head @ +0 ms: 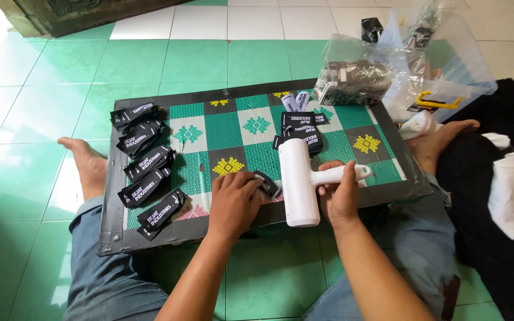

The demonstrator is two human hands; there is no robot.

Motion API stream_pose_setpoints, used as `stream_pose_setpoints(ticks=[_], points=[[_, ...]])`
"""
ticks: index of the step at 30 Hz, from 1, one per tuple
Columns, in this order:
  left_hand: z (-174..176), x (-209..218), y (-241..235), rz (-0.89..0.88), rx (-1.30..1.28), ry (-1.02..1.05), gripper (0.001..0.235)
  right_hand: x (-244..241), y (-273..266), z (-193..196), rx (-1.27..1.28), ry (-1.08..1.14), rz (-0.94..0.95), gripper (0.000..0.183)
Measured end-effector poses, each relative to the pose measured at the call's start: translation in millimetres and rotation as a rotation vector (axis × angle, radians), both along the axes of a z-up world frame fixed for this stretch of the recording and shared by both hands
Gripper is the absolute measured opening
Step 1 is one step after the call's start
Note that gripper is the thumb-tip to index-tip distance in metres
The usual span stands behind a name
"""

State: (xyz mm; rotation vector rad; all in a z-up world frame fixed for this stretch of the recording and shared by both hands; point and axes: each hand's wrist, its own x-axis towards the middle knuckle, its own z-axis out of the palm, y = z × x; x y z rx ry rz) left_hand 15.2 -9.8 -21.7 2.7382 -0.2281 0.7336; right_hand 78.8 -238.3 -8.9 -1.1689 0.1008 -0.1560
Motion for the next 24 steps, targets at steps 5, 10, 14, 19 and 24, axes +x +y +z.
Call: stream_pose_setpoints(ticks=[5,10,14,19,24], points=[[8,-4,0,0.023,0.003,-0.030,0.029,-5,3,11,-0.026,-0.021,-0.002,0.074],[6,-3,2,0.031,0.010,-0.014,0.022,-6,20,12,-0.065,-0.080,-0.019,0.062],[-4,-3,0,0.039,-0.008,-0.036,0.020,-11,40,9,-0.180,-0.091,0.047,0.056],[6,-7,1,0.067,-0.023,-0.045,0.020,-6,38,16,-0.286,-0.126,0.072,0.047],[19,-14,1,0.053,-0.069,0.040,0.024,-10,29,24,-0.323,-0.115,0.028,0.040]])
